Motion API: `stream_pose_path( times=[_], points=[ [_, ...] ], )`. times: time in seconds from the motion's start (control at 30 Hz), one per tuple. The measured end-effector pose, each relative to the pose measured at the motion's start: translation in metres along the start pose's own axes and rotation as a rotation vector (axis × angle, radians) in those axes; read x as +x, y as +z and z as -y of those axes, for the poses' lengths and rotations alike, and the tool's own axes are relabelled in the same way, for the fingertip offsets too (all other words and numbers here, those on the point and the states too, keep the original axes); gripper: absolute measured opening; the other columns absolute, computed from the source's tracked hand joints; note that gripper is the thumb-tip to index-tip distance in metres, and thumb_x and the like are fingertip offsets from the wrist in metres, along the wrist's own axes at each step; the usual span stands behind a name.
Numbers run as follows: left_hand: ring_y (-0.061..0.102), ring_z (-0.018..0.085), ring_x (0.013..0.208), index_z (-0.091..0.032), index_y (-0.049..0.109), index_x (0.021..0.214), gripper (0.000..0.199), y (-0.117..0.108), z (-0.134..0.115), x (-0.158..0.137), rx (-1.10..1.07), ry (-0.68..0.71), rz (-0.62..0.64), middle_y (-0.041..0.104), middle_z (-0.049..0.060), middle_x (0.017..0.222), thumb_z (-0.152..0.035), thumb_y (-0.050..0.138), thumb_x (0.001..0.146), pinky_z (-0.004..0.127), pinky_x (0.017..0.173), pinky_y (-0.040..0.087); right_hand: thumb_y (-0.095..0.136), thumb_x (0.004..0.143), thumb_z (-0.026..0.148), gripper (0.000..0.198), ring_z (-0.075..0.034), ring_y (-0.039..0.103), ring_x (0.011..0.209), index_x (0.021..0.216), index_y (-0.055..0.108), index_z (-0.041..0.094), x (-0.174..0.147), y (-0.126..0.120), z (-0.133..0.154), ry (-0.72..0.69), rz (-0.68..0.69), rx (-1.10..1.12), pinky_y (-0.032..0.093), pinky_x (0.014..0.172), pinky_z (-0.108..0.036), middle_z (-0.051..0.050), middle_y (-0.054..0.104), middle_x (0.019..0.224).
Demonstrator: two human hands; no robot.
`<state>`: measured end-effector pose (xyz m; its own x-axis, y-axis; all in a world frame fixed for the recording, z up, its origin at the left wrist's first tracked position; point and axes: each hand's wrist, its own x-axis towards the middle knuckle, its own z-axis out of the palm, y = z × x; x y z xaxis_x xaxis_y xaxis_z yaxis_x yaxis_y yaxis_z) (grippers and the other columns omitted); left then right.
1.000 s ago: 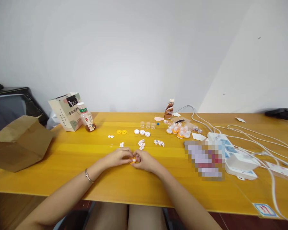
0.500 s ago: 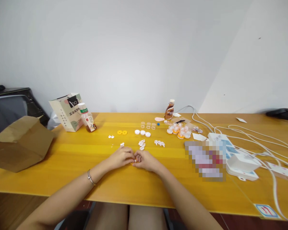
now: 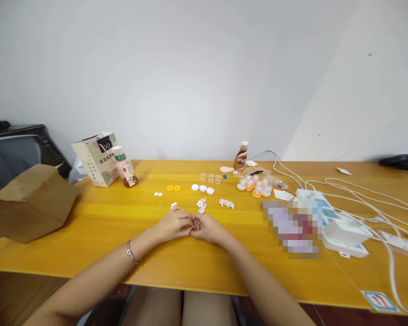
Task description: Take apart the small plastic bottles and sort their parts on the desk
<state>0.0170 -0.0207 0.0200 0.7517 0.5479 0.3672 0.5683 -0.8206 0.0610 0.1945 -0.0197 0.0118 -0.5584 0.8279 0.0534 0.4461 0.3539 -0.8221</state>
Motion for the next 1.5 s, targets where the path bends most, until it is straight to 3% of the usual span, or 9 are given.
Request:
stream_pose_path(
  times=[0.17, 0.3, 0.63, 0.87, 1.03, 1.2, 1.33, 1.5],
  points=[
    [0.054, 0.016, 0.083, -0.019, 0.065, 0.081, 0.019, -0.014, 0.036, -0.007, 0.022, -0.257, -0.099, 0.062, 0.005, 0.086, -0.028, 0.048, 0.085, 0.029, 0.074, 0.030, 0.064, 0.061, 0.019, 0.020, -0.008, 0.044, 0.053, 0.078, 0.053, 0.017, -0.002, 0.001, 0.002, 0.056, -0.027, 0.025, 0.035, 0.048, -0.019, 0.006, 0.046, 0.058],
    [0.054, 0.016, 0.079, -0.018, 0.066, 0.075, 0.020, -0.021, 0.065, -0.017, 0.085, -0.409, -0.046, 0.062, 0.005, 0.081, -0.027, 0.050, 0.083, 0.028, 0.071, 0.030, 0.065, 0.062, 0.020, 0.020, -0.008, 0.045, 0.054, 0.078, 0.054, 0.017, -0.003, 0.001, 0.004, 0.067, -0.032, 0.001, 0.035, 0.049, -0.019, 0.005, 0.048, 0.060],
    [0.054, 0.018, 0.080, -0.017, 0.065, 0.073, 0.023, -0.014, 0.061, -0.011, 0.198, -0.398, 0.073, 0.060, 0.006, 0.078, -0.028, 0.048, 0.085, 0.030, 0.073, 0.029, 0.063, 0.063, 0.020, 0.019, -0.008, 0.045, 0.055, 0.079, 0.053, 0.016, -0.003, 0.001, 0.004, 0.053, -0.020, -0.014, 0.035, 0.049, -0.019, 0.005, 0.048, 0.061],
    [0.054, 0.019, 0.083, -0.018, 0.065, 0.076, 0.021, -0.017, 0.061, -0.014, 0.156, -0.389, 0.046, 0.060, 0.006, 0.081, -0.026, 0.048, 0.085, 0.030, 0.075, 0.030, 0.064, 0.062, 0.019, 0.018, -0.008, 0.045, 0.055, 0.077, 0.053, 0.016, -0.002, 0.001, 0.002, 0.054, -0.024, -0.005, 0.034, 0.048, -0.018, 0.005, 0.048, 0.059],
    [0.054, 0.016, 0.084, -0.019, 0.063, 0.085, 0.018, -0.021, 0.040, -0.012, 0.013, -0.225, -0.015, 0.060, 0.004, 0.085, -0.027, 0.047, 0.087, 0.028, 0.076, 0.034, 0.065, 0.062, 0.020, 0.020, -0.008, 0.044, 0.054, 0.078, 0.053, 0.017, -0.001, 0.003, -0.002, 0.050, -0.035, 0.018, 0.034, 0.047, -0.018, 0.006, 0.047, 0.059],
    [0.055, 0.014, 0.082, -0.018, 0.057, 0.090, 0.017, -0.018, 0.013, -0.007, -0.151, -0.013, 0.047, 0.060, 0.003, 0.086, -0.033, 0.049, 0.086, 0.025, 0.076, 0.037, 0.063, 0.065, 0.023, 0.018, -0.007, 0.043, 0.052, 0.078, 0.052, 0.017, 0.002, 0.004, -0.007, 0.002, -0.019, 0.029, 0.034, 0.047, -0.019, 0.006, 0.046, 0.058],
    [0.054, 0.014, 0.077, -0.017, 0.057, 0.087, 0.020, -0.011, 0.014, -0.007, -0.041, 0.063, 0.057, 0.059, 0.003, 0.082, -0.032, 0.044, 0.089, 0.026, 0.074, 0.036, 0.063, 0.065, 0.022, 0.017, -0.007, 0.042, 0.051, 0.077, 0.052, 0.017, 0.002, 0.004, -0.008, -0.013, -0.007, 0.042, 0.033, 0.047, -0.019, 0.007, 0.045, 0.057],
    [0.052, 0.014, 0.075, -0.016, 0.057, 0.086, 0.025, -0.004, 0.022, -0.008, 0.148, 0.196, -0.027, 0.059, 0.003, 0.079, -0.030, 0.037, 0.092, 0.028, 0.072, 0.034, 0.063, 0.064, 0.021, 0.017, -0.007, 0.041, 0.050, 0.076, 0.052, 0.017, 0.002, 0.004, -0.006, 0.001, -0.013, 0.066, 0.032, 0.046, -0.019, 0.007, 0.043, 0.056]
  ],
)
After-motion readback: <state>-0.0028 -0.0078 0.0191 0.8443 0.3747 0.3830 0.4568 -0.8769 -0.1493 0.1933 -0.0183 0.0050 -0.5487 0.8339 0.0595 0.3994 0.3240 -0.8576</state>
